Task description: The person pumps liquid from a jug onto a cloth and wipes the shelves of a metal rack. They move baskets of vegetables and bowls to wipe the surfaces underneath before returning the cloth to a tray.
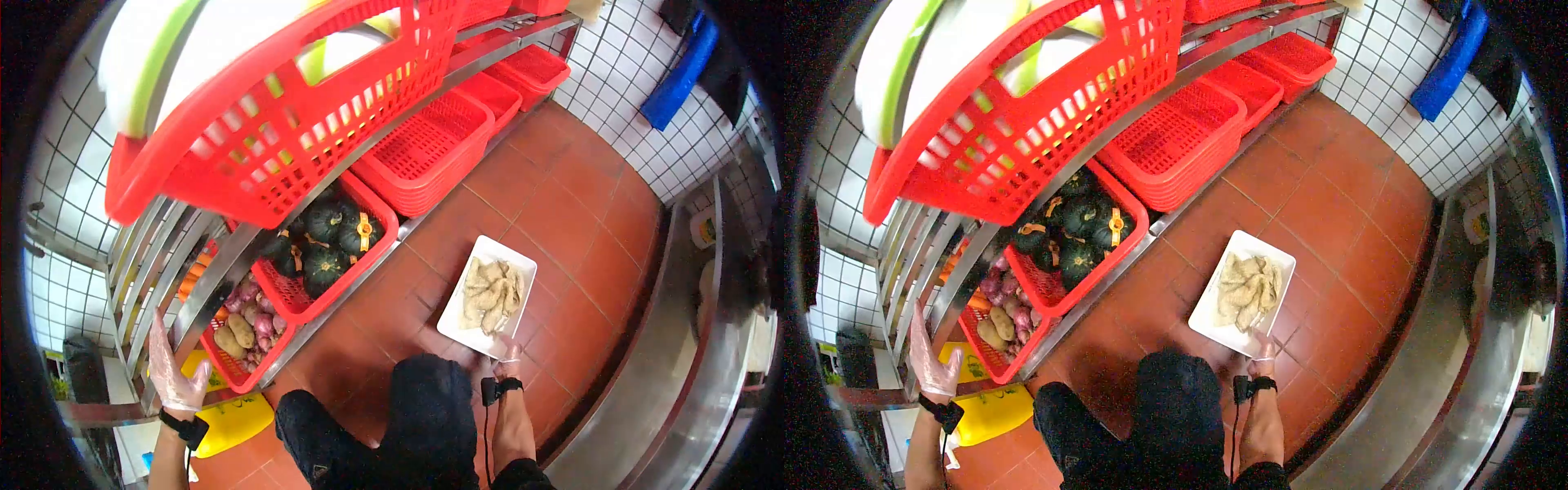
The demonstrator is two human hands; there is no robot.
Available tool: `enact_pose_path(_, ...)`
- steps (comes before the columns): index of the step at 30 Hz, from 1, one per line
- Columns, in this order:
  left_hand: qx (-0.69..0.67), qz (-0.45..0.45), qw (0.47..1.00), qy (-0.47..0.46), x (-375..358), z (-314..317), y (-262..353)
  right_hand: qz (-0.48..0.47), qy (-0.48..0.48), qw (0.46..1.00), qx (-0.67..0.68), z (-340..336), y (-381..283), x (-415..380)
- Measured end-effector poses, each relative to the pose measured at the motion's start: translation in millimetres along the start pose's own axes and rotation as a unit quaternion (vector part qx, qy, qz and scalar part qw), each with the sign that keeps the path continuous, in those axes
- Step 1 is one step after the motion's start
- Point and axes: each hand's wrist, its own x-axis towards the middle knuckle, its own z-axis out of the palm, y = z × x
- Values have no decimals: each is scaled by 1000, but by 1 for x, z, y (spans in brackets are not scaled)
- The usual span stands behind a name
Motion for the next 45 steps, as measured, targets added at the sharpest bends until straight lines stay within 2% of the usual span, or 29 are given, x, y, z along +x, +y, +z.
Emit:
enact_pose_path(4,-3,7,1000,-9,0,4,-2,73,-28,997,13,-12,15,40)
enact_pose_path(7,-1,15,1000,-19,3,4,-5,53,5,999,9,-7,19,46)
enact_pose_path(10,-1,-1,1000,-25,3,5,-2,62,-7,998,21,1,21,54)
enact_pose_path(16,5,-10,999,-30,4,6,-1,-9,2,1000,11,9,35,54)
enact_pose_path(19,17,-1,999,-30,3,5,-8,-8,37,998,-43,-18,46,64)
enact_pose_path(24,0,-1,1000,-26,4,7,-8,4,10,995,-96,-51,59,78)
enact_pose_path(28,-13,-13,999,-28,8,6,-4,34,76,977,-195,2,26,44)
enact_pose_path(30,-10,-7,1000,-27,8,7,-6,-14,76,958,-276,13,18,35)
enact_pose_path(31,-3,-11,1000,-28,10,6,-4,-58,53,944,-320,15,14,25)
enact_pose_path(33,6,-9,1000,-18,8,8,-7,-194,37,850,-489,38,7,28)
enact_pose_path(34,11,-8,1000,-13,6,10,-10,-261,48,784,-561,51,4,29)
enact_pose_path(36,12,-23,999,-21,5,9,-10,-368,-10,546,-753,90,-26,26)
enact_pose_path(37,13,-31,999,-26,8,13,-7,-438,-29,504,-743,109,-32,46)
enact_pose_path(40,5,-13,1000,-12,5,9,-10,-184,-153,344,-908,153,-32,73)
enact_pose_path(41,14,-13,1000,-15,4,9,-10,-176,-117,329,-920,161,-32,59)
enact_pose_path(44,24,-20,999,-21,2,7,-8,-168,-105,405,-893,136,-10,86)
enact_pose_path(45,23,-21,999,-19,1,7,-8,-182,-83,379,-904,143,-14,72)
